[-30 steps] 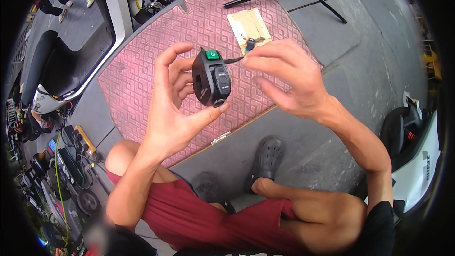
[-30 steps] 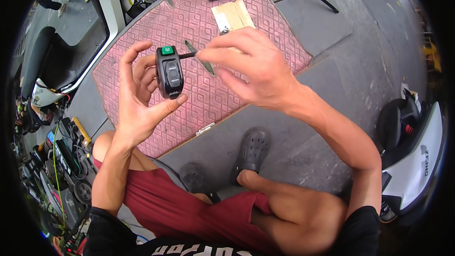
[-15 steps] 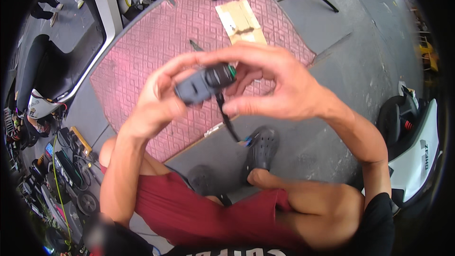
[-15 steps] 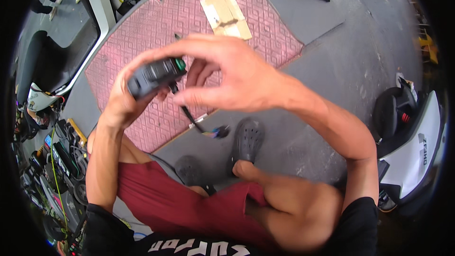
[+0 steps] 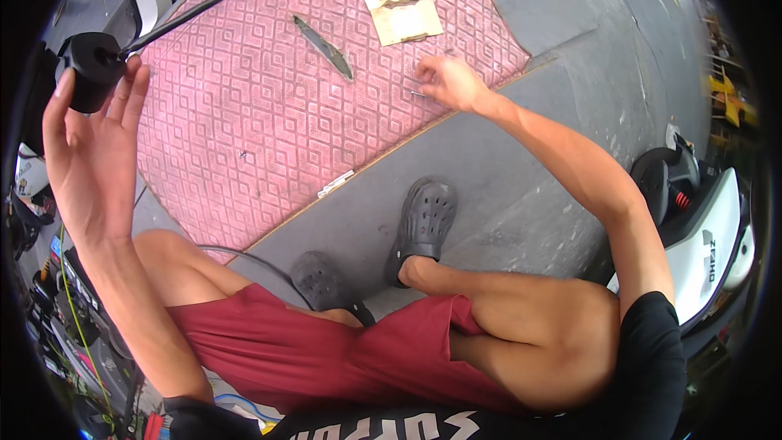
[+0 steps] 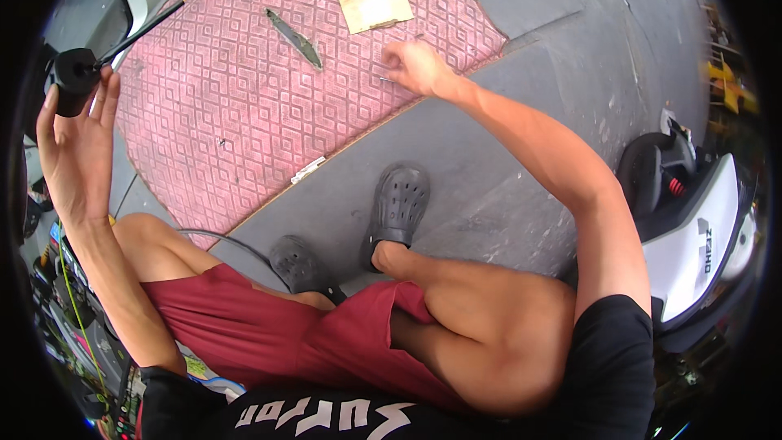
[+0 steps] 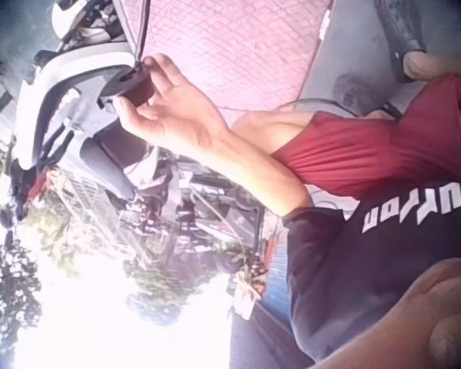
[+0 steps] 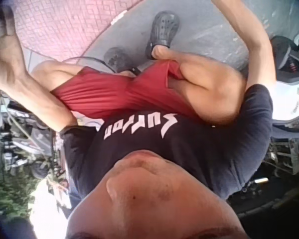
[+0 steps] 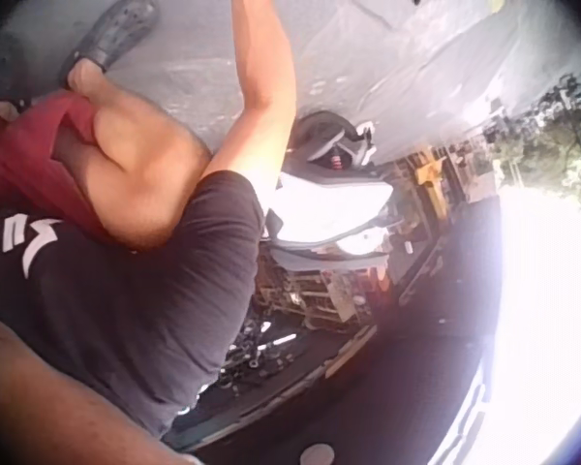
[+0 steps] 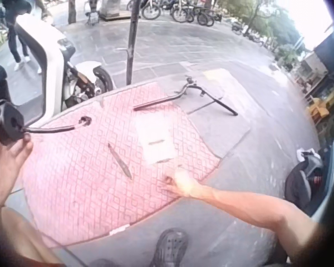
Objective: The person assembles a motorcycle left-hand switch housing by inserting a green power button, aligning internal components, and snapping the two halves together. The person then attaches the wiring harness and mounts the completed assembly onto the motorcycle handlebar.
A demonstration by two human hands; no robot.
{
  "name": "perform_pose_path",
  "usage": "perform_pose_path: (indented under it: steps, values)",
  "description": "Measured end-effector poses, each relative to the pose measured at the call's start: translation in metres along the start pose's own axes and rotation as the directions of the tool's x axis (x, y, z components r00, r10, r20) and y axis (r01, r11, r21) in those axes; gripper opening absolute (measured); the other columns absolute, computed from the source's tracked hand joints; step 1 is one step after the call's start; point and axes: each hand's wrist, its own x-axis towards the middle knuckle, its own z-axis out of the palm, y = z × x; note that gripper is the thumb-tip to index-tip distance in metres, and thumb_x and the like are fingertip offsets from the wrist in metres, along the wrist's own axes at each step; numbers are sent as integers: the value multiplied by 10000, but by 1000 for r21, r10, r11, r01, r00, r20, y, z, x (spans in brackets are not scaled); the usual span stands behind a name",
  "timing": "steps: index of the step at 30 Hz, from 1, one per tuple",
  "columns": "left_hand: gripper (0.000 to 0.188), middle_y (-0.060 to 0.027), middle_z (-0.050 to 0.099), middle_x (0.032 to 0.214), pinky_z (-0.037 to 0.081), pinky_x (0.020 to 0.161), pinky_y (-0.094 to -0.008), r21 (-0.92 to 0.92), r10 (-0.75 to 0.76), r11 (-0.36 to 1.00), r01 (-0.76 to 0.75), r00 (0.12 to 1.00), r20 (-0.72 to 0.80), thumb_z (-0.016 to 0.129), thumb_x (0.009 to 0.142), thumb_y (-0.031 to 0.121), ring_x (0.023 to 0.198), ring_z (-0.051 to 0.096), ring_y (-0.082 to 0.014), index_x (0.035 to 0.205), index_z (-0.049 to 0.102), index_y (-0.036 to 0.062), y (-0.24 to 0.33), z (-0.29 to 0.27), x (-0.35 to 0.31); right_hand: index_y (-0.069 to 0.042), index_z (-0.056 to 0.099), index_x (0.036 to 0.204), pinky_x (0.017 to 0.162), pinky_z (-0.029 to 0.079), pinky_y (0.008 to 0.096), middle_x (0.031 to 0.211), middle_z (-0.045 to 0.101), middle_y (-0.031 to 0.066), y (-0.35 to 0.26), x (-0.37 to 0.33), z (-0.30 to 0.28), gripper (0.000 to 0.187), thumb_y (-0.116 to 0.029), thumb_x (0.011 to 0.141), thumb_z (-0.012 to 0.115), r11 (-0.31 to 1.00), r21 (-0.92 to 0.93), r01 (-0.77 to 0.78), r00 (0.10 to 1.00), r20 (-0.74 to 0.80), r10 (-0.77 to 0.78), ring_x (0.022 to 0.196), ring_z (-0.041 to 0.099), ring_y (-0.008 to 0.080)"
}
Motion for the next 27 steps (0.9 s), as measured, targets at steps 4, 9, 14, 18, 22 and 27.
perform_pose_path:
  steps: [4, 9, 14, 18, 22, 27]
  values:
    - [546, -215, 617, 1384, 495, 1101, -367, -2, -66, 998, 66, 996, -65, 683, 1022, 384, 1157, 640, -282, 1339, 582, -49, 7, -10, -9, -18, 680, 1145, 862, 583, 463, 993, 749, 201, -1, -5, 20, 293, -50, 857, 723, 988, -75, 133, 987, 97, -125, 969, 727, 388]
    - [523, -191, 654, 1246, 500, 1108, -404, 136, -135, 982, 131, 991, 23, 665, 1024, 306, 1141, 685, -313, 1406, 540, -30, -8, 8, -28, -19, 685, 1143, 815, 586, 482, 899, 732, 207, -12, 4, 21, 273, -59, 874, 699, 990, -97, 98, 987, 139, -84, 890, 724, 402]
    - [331, -162, 713, 1108, 590, 996, -441, 28, -25, 999, 25, 999, 22, 691, 1019, 215, 1034, 736, -280, 1229, 637, -34, -8, 7, -27, -27, 732, 1025, 792, 587, 461, 941, 753, 185, -53, 14, 9, 169, -107, 876, 715, 995, -101, -12, 987, 160, 28, 907, 735, 378]
    - [412, -270, 676, 1222, 528, 1141, -505, -268, -87, 959, 94, 995, 39, 641, 1053, 251, 1256, 642, -437, 1213, 603, -127, 25, -23, -28, -35, 747, 1020, 794, 586, 454, 945, 752, 180, -85, 33, 39, 171, -135, 883, 725, 976, 54, 213, 940, 261, -219, 901, 732, 376]
    - [399, -279, 668, 1261, 499, 1162, -534, -358, -41, 932, 57, 998, 51, 645, 1047, 217, 1269, 626, -464, 1256, 595, -119, 39, -9, -46, -40, 739, 1088, 857, 572, 498, 972, 742, 217, -156, 72, 105, 204, -121, 905, 704, 859, 95, 504, 768, 407, -495, 945, 718, 416]
    - [448, -270, 604, 1371, 464, 1189, -545, -396, 51, 917, -54, 999, -19, 613, 1067, 230, 1325, 578, -453, 1346, 537, -112, 71, -22, -71, -27, 699, 1186, 884, 559, 531, 997, 730, 259, -213, 113, 168, 296, -113, 903, 700, 763, 172, 623, 695, 326, -641, 985, 703, 452]
